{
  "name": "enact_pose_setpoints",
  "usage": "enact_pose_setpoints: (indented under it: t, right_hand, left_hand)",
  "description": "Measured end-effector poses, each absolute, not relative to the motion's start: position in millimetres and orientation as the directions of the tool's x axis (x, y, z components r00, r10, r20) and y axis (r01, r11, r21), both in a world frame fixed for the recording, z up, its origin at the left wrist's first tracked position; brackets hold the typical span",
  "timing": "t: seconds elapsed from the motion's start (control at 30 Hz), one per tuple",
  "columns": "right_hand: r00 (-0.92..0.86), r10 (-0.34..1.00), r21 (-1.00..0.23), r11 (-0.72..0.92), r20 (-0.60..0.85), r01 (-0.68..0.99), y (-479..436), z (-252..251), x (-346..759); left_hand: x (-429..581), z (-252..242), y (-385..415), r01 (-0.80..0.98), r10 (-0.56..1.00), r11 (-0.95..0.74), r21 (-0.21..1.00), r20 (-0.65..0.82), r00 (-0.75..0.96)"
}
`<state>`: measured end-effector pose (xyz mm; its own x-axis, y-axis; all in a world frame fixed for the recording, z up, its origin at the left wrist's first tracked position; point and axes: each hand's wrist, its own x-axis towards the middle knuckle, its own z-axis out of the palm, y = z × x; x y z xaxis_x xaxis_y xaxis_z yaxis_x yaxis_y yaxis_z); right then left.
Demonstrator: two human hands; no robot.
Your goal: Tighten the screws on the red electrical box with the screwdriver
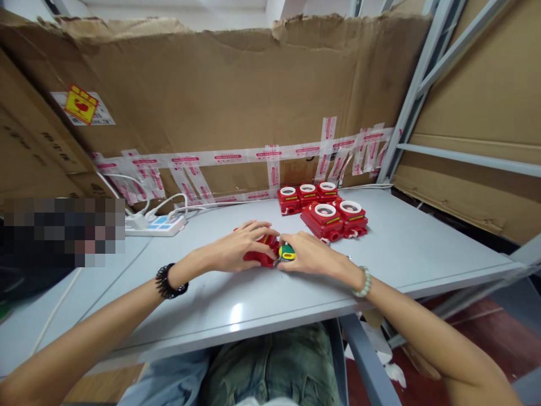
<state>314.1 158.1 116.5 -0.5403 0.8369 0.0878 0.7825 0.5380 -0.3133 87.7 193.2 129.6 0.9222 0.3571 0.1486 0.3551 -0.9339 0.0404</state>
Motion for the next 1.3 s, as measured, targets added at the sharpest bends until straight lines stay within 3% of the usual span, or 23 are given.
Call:
enact_pose_setpoints:
  t: [0.17,0.4,0.7,0.9,1.3]
  right_hand:
    - [-0.438,0.896,-0.258,0.442,0.077,0.859,152.3,109.4,305.0]
    - [-0.366,0.929,-0.271,0.367,0.054,0.89,156.4,110.3,292.9]
    - [-0.496,0.864,-0.349,0.491,0.082,0.798,172.8,111.3,286.4]
    - [-0.658,0.746,-0.445,0.626,0.104,0.64,194.8,107.8,281.6]
    - [-0.637,0.752,-0.432,0.638,0.172,0.637,194.0,98.4,278.7]
  left_hand:
    - [66.6,122.4,202.4,0.446,0.482,-0.875,0.185,0.27,0.834]
    - [36.1,108.7,219.7,0.442,0.588,-0.767,0.466,0.232,0.775]
    - [20.3,107.7,205.0,0.466,0.654,-0.683,0.562,0.187,0.733]
    - [2.8,103.0,188.9,0.518,0.723,-0.613,0.596,0.159,0.672]
    - [-14.9,102.1,197.9,0.496,0.709,-0.64,0.586,0.201,0.676]
